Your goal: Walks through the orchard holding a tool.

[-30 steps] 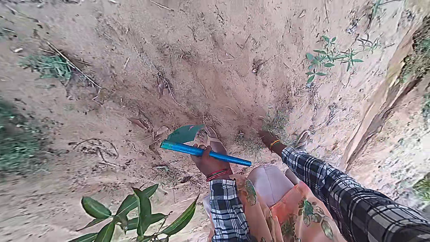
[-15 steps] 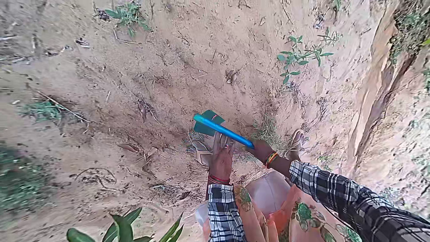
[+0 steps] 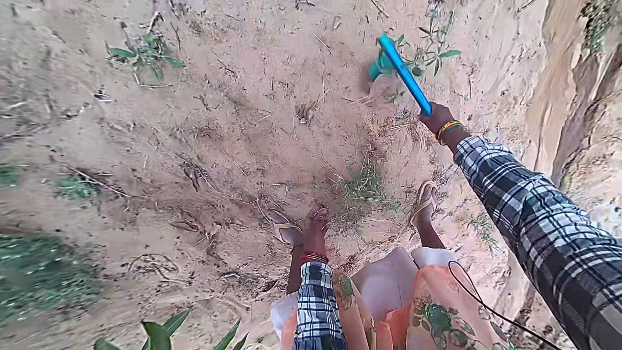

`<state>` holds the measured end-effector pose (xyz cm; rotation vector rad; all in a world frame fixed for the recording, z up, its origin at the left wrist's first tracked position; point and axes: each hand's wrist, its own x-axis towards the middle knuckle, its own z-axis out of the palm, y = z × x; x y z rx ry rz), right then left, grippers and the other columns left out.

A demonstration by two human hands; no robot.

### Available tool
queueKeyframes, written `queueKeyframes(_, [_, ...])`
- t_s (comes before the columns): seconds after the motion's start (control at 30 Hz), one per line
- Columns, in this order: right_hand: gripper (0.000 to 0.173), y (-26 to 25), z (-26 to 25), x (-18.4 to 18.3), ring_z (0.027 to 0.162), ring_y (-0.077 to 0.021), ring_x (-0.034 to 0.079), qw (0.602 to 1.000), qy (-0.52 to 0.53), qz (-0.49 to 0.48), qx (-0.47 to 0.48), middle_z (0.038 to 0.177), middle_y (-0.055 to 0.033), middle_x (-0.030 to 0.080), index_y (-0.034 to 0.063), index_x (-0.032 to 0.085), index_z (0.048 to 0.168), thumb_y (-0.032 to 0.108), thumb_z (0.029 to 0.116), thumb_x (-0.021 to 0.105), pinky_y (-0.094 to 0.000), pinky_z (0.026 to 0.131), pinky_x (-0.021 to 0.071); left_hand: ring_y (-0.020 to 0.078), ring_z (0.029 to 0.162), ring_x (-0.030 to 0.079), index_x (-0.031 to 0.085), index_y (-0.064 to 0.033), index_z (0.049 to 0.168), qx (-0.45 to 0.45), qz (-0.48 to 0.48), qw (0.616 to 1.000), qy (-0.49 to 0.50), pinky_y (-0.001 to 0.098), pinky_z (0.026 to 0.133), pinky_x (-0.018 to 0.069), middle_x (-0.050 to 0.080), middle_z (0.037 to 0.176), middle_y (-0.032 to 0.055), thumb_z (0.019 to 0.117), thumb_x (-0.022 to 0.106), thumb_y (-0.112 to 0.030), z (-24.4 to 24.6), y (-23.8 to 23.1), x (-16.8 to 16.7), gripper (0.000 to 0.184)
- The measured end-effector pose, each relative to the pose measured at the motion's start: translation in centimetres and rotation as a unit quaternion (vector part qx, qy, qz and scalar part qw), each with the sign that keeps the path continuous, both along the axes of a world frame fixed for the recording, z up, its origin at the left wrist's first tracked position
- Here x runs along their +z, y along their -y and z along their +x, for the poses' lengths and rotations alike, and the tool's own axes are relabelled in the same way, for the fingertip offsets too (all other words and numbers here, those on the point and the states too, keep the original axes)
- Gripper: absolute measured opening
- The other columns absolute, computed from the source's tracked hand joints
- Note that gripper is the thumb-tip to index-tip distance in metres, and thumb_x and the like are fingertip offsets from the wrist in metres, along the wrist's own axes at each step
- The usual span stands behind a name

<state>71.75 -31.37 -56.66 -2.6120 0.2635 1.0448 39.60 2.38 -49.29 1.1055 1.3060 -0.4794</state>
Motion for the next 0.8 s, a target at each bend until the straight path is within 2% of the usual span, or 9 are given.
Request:
queueKeyframes(0.1, [0.034,7.7,-8.9,2.6,0.07,-0.0314,0.059,0.981,-0.011,-0.008,-0.196,0.092,-0.0217,0.063,-0.0001,0.061,0.123,0.027,0.1018,0.064,-0.0536,0.068,0.05,0.0198,0.099,0.063,0.043,-0.0009,0.148,-0.038,0.001,0.998,-0.048,0.0347,0.085,0.0524,0.059,0.131,0.0177,0.1095,0.039,-0.007,-1.0,1.5,0.7,0.039])
queueKeyframes(0.17, [0.033,9.2,-12.9,7.1,0.072,-0.0342,0.059,0.969,0.027,-0.027,-0.246,0.092,-0.0245,0.064,-0.0019,0.063,0.12,0.025,0.101,0.068,-0.0564,0.071,0.0479,0.0277,0.107,0.064,0.042,0.0003,0.149,-0.098,-0.019,0.991,-0.085,0.0419,0.091,0.0523,0.058,0.136,0.0224,0.1107,0.039,-0.009,-3.7,3.0,0.4,0.04])
queueKeyframes(0.23, [0.034,9.7,-13.8,11.1,0.069,-0.0283,0.057,0.958,0.063,-0.034,-0.277,0.091,-0.0204,0.063,0.0003,0.062,0.123,0.026,0.1015,0.068,-0.0506,0.071,0.0489,0.0347,0.116,0.064,0.041,-0.0006,0.151,-0.195,-0.074,0.97,-0.125,0.0493,0.096,0.051,0.058,0.139,0.0245,0.1106,0.041,-0.012,-7.3,5.0,0.8,0.042])
queueKeyframes(0.37, [0.033,7.3,-6.2,14.3,0.055,-0.0164,0.048,0.932,0.19,0.063,-0.302,0.079,-0.01,0.058,0.0031,0.062,0.119,0.028,0.0991,0.07,-0.039,0.057,0.0457,0.0348,0.12,0.063,0.046,-0.0033,0.15,-0.338,-0.168,0.917,-0.13,0.0504,0.102,0.05,0.062,0.137,0.021,0.1092,0.043,-0.012,-9.2,7.3,6.3,0.041])
queueKeyframes(0.57, [0.032,-5.0,9.7,19.8,0.057,-0.0102,0.05,0.876,0.353,0.229,-0.237,0.085,-0.0044,0.06,0.0033,0.062,0.117,0.029,0.0992,0.069,-0.0307,0.057,0.0473,0.022,0.095,0.067,0.051,0.0006,0.141,-0.204,-0.092,0.972,-0.074,0.0384,0.082,0.055,0.066,0.12,0.0165,0.1086,0.039,-0.008,-9.2,6.0,13.8,0.036])
queueKeyframes(0.63, [0.028,-8.0,13.1,18.6,0.058,-0.0066,0.052,0.836,0.419,0.281,-0.216,0.084,-0.0006,0.06,0.0043,0.061,0.116,0.026,0.0997,0.068,-0.027,0.056,0.0476,0.0225,0.093,0.068,0.05,0.004,0.14,-0.188,-0.075,0.976,-0.078,0.0384,0.082,0.0562,0.067,0.117,0.0185,0.108,0.037,-0.008,-11.2,5.1,13.0,0.037])
queueKeyframes(0.7, [0.031,-9.0,14.1,14.2,0.069,-0.0078,0.059,0.827,0.455,0.27,-0.19,0.09,-0.003,0.065,0.001,0.061,0.12,0.024,0.0996,0.067,-0.0276,0.066,0.0517,0.028,0.097,0.068,0.047,0.0063,0.143,-0.185,-0.068,0.971,-0.134,0.0416,0.086,0.0555,0.065,0.123,0.0243,0.1072,0.039,-0.007,-13.8,4.4,10.8,0.039])
queueKeyframes(0.77, [0.041,-7.3,10.6,7.6,0.09,-0.0187,0.068,0.898,0.374,0.168,-0.161,0.104,-0.0139,0.071,-0.0032,0.061,0.13,0.025,0.1011,0.064,-0.0355,0.087,0.0537,0.0354,0.11,0.065,0.042,0.0052,0.149,-0.176,-0.088,0.958,-0.208,0.0462,0.094,0.0524,0.058,0.136,0.029,0.1083,0.045,-0.006,-14.9,4.7,8.8,0.042])
queueKeyframes(0.8, [0.044,-5.7,6.9,4.3,0.102,-0.0286,0.069,0.946,0.265,0.11,-0.152,0.112,-0.0205,0.071,-0.0027,0.059,0.134,0.027,0.1017,0.063,-0.0452,0.096,0.0521,0.0334,0.11,0.065,0.042,0.0026,0.15,-0.188,-0.092,0.953,-0.218,0.0452,0.094,0.053,0.059,0.136,0.0264,0.1091,0.044,-0.009,-15.0,5.1,8.8,0.042])
